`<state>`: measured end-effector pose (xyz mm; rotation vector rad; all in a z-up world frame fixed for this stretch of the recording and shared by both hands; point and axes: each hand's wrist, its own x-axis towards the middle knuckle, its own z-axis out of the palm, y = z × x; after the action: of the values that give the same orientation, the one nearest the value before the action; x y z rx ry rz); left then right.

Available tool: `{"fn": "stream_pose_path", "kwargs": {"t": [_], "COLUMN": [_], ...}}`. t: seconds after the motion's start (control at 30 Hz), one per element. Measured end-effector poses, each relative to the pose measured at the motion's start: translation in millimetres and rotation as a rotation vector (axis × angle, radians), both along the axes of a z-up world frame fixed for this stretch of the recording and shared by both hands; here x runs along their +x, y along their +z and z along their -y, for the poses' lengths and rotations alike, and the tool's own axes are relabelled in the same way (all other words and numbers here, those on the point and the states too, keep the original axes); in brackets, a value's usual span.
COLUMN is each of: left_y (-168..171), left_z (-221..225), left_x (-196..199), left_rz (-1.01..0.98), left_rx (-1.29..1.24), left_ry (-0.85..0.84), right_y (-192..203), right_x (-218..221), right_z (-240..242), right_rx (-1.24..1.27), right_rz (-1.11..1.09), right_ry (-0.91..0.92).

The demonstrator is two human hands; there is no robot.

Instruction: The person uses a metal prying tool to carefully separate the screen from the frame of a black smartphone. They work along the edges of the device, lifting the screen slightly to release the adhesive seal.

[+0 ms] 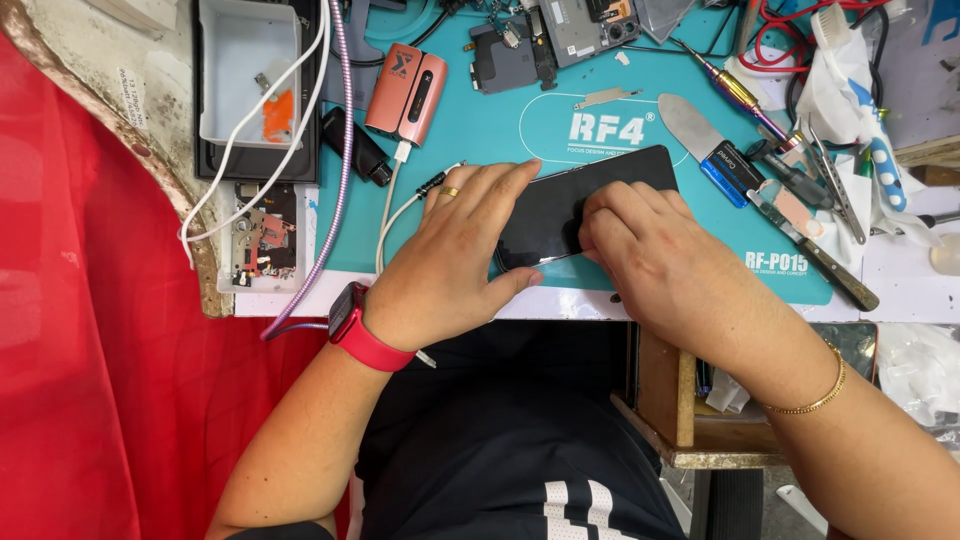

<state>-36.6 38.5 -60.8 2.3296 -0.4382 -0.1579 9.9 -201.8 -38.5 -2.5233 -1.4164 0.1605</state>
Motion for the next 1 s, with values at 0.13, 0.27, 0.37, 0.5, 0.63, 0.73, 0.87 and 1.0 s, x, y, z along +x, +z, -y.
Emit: {"fn": "stream_pose_path", "kwargs": {"t": [0.13, 0.27, 0.37, 0.5, 0.63, 0.73, 0.87, 1.0], "left_y": [0.2, 0.4, 0.1, -0.1, -0.8, -0.4, -1.7, 3.4], "left_z": [-0.4, -0.2, -0.4, -0.8, -0.8, -0.8, -1.9, -1.8], "left_x": [-0.4, 0.0, -0.5, -0.3, -0.5, -0.5, -0.9, -1.7], "left_rz": [0.027, 0.03, 0.032, 0.045, 0.043, 0.033, 0.029, 0.063], "left_rx": [0.011, 0.016, 0.015, 0.009, 0.016, 0.021, 0.013, -0.036], "left_ry": [-0.002, -0.007, -0.005, -0.01, -0.007, -0.005, -0.012, -0.011], "right_y": [1.2, 2.0, 1.1, 0.7, -0.8, 1.8, 20.3, 29.7], "right_x": [-0.9, -0.8, -1.1, -1.6, -0.5, -0.9, -1.7, -12.0], "right_z": [-0.2, -1.2, -1.9, -1.8, -0.4, 0.7, 11.3, 66.1], "right_rx": [-0.016, -0.033, -0.056, -0.077, -0.063, -0.071, 0.098, 0.232], "right_rz": [0.034, 0.057, 0.06, 0.068, 0.038, 0.045, -0.087, 0.005], "right_ry": [0.004, 0.02, 0.023, 0.016, 0.008, 0.019, -0.055, -0.42]}}
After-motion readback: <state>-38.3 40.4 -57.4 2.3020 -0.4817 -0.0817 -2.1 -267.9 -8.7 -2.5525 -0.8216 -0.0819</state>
